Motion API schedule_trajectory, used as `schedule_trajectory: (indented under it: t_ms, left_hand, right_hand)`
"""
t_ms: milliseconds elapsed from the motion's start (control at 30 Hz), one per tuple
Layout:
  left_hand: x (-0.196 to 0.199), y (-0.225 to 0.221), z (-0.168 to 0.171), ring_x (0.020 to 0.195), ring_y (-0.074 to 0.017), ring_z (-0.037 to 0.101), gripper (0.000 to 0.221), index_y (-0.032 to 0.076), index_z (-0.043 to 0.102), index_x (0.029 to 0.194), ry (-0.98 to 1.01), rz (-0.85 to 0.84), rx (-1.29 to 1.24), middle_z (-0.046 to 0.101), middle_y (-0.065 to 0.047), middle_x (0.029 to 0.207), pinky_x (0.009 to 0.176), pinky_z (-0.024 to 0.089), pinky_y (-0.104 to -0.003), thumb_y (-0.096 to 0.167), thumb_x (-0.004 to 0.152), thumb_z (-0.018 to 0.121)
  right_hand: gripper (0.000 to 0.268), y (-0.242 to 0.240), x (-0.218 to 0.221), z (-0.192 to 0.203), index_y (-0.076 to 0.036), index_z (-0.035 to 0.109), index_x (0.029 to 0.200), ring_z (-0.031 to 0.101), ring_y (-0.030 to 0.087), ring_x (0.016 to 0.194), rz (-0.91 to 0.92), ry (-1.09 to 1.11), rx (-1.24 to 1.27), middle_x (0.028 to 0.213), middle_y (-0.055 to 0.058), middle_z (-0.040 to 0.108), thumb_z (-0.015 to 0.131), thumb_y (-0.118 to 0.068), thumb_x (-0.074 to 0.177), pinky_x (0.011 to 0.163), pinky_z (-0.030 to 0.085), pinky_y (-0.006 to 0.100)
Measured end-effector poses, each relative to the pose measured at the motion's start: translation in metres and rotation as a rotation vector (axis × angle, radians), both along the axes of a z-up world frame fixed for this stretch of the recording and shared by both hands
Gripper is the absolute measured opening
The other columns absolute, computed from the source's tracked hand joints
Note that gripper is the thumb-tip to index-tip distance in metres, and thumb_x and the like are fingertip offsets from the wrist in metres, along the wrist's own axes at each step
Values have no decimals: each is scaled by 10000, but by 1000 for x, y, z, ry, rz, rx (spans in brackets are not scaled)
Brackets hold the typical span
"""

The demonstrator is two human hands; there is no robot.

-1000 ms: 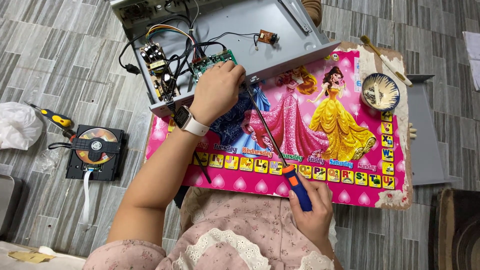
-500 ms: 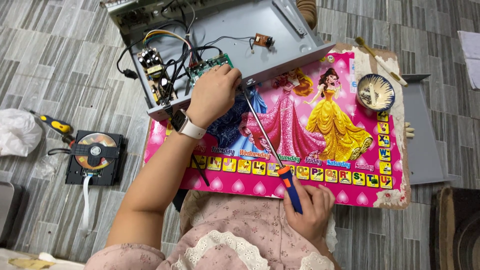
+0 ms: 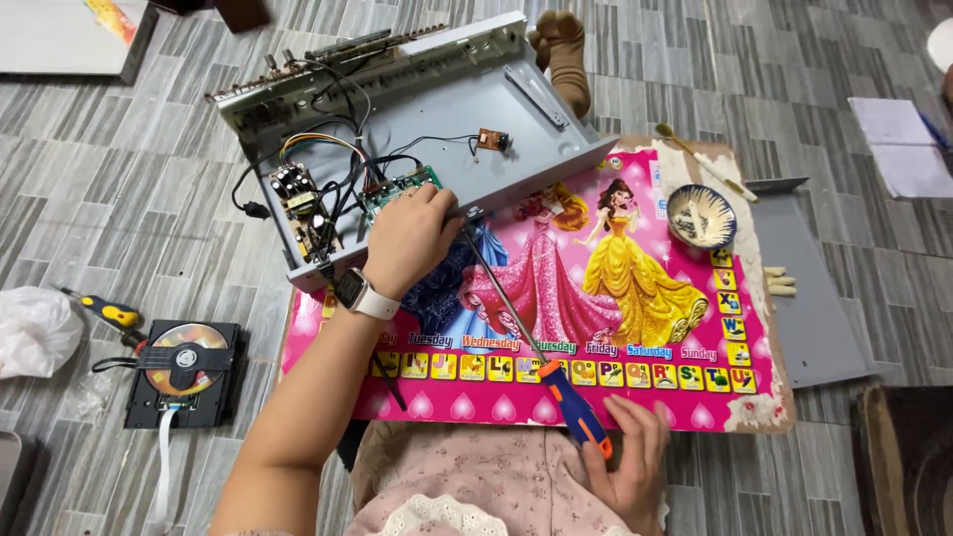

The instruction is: Repairing the internal components of an electronic device using a screwdriver

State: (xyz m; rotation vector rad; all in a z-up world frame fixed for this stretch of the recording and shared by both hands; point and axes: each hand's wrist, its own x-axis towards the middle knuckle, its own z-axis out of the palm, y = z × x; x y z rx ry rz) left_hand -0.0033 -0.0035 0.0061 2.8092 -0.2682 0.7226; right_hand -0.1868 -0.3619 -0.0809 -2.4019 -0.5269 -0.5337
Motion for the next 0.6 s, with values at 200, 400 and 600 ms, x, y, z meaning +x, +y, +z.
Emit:
schedule_trajectory:
  t_ms: [200,400,600]
  left_hand:
    - [1,0,-1,841,-287,655,182,116,658,977,-36,25,30,647,-63,929,720,524,-395,273,905,713]
    - [2,-2,0,796,-294,642,188,104,643,940,-39,25,24,636,-70,898,670,521,-406,273,899,713]
    - [2,-2,1,799,-286,637,203,97,629,965,-22,34,74,633,-72,910,669,519,-397,268,899,718]
  right_hand:
    - [352,-6,-7,-9,-40,663,950,572,291,1169,-81,5,31,1231,154,629,790,-272,718,1273,241,616]
    - [564,-1,-13,-19,-40,611,1036,628,268,1114,-43,-113,52,1169,133,639,920,-250,613,1262,340,629]
    - [530,4,-14,-26,-65,599,1082,651,241,1088,-10,-223,63,1169,91,668,903,-233,682,1236,393,630]
